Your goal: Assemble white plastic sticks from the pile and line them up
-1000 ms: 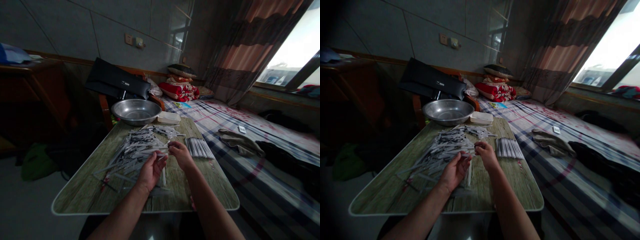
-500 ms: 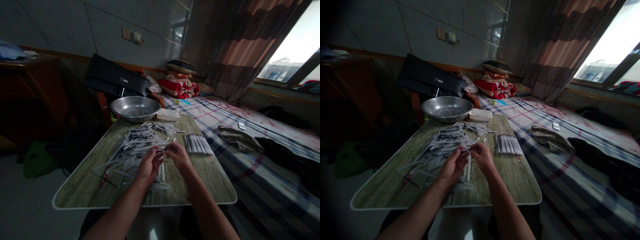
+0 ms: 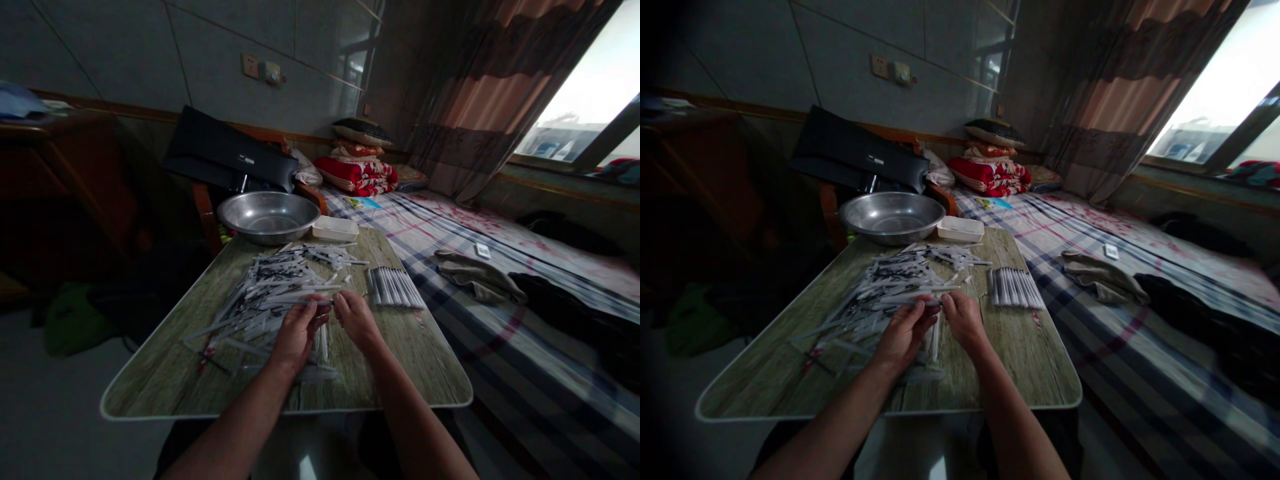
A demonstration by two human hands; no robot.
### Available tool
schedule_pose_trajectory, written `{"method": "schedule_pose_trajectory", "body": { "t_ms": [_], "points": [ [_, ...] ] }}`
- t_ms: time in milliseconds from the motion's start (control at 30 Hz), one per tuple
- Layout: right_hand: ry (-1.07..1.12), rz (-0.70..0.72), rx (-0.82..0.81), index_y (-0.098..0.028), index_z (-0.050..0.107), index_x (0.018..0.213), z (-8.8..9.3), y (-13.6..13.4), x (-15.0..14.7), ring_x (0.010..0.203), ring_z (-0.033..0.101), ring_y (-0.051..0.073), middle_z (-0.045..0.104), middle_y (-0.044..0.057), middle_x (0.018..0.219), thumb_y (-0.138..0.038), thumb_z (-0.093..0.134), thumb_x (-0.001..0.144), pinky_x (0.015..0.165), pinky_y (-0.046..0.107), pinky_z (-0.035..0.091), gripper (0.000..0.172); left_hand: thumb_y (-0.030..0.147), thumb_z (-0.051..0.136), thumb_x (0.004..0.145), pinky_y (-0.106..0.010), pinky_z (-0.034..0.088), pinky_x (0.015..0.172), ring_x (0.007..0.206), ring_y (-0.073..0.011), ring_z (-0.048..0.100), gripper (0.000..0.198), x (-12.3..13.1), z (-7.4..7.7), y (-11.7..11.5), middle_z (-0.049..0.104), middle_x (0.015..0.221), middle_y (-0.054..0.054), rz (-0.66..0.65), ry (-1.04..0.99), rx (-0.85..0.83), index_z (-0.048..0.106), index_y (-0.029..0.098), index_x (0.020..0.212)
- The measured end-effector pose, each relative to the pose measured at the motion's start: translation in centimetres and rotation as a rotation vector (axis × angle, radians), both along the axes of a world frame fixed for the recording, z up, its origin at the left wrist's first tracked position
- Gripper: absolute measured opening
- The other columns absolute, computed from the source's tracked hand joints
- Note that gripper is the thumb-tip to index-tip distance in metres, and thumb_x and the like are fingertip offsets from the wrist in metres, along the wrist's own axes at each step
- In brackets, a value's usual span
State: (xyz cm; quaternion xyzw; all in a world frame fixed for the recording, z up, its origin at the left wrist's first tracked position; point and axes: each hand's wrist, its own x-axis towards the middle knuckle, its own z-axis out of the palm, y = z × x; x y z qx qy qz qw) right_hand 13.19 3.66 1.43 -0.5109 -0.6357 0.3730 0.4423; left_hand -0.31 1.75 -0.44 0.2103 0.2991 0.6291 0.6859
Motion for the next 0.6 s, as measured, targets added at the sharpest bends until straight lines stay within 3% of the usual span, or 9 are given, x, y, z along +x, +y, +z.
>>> {"method": "schedule_pose_trajectory", "body": {
  "t_ms": [100, 233, 300, 433, 600],
  "points": [
    [0.046, 0.042, -0.026, -0.018, 0.047, 0.058, -0.08, -0.06, 0.32, 0.044, 0.040, 0.008, 0.044, -0.003, 0.050, -0.053, 0.039, 0.090, 0.042, 0.021, 0.030, 0.048, 0.033, 0.081, 0.065, -0.022, 0.055, 0.065, 0.074, -0.0140, 0.069, 0.030, -0.01, 0.06, -0.08, 0.073, 0.082, -0.003, -0.010, 0.027, 0.016, 0.069, 0.016, 0.087],
    [0.322, 0.187, -0.095, -0.020, 0.052, 0.086, -0.27, -0.05, 0.53, 0.049, 0.049, 0.010, 0.054, -0.002, 0.064, -0.050, 0.057, 0.081, 0.042, 0.020, 0.037, 0.031, 0.035, 0.081, 0.064, -0.022, 0.054, 0.066, 0.075, -0.0145, 0.069, 0.033, -0.04, 0.15, -0.08, 0.073, 0.082, -0.004, 0.031, 0.051, 0.017, 0.069, 0.015, 0.088],
    [0.368, 0.209, -0.076, -0.021, 0.050, 0.088, -0.37, -0.01, 0.53, 0.050, 0.049, 0.010, 0.054, -0.004, 0.064, -0.042, 0.065, 0.076, 0.045, 0.020, 0.040, 0.029, 0.035, 0.081, 0.064, -0.023, 0.054, 0.067, 0.075, -0.0145, 0.069, 0.033, -0.01, 0.09, -0.05, 0.073, 0.081, -0.003, 0.059, 0.062, 0.014, 0.069, 0.015, 0.087],
    [0.216, 0.174, -0.038, -0.020, 0.049, 0.076, -0.63, 0.06, 0.59, 0.047, 0.046, 0.008, 0.052, -0.005, 0.058, -0.040, 0.058, 0.083, 0.045, 0.020, 0.037, 0.023, 0.035, 0.081, 0.064, -0.024, 0.054, 0.070, 0.074, -0.0144, 0.069, 0.032, 0.13, -0.03, -0.12, 0.073, 0.082, -0.003, 0.056, 0.071, 0.025, 0.069, 0.016, 0.087],
    [0.074, 0.124, -0.027, -0.019, 0.050, 0.061, -0.94, 0.03, 0.68, 0.043, 0.043, 0.008, 0.049, -0.003, 0.048, -0.050, 0.041, 0.092, 0.043, 0.020, 0.033, 0.045, 0.035, 0.081, 0.064, -0.025, 0.054, 0.069, 0.075, -0.0154, 0.069, 0.030, 0.21, 0.09, -0.27, 0.073, 0.081, -0.004, 0.031, 0.095, 0.039, 0.070, 0.016, 0.084]
  ]
}}
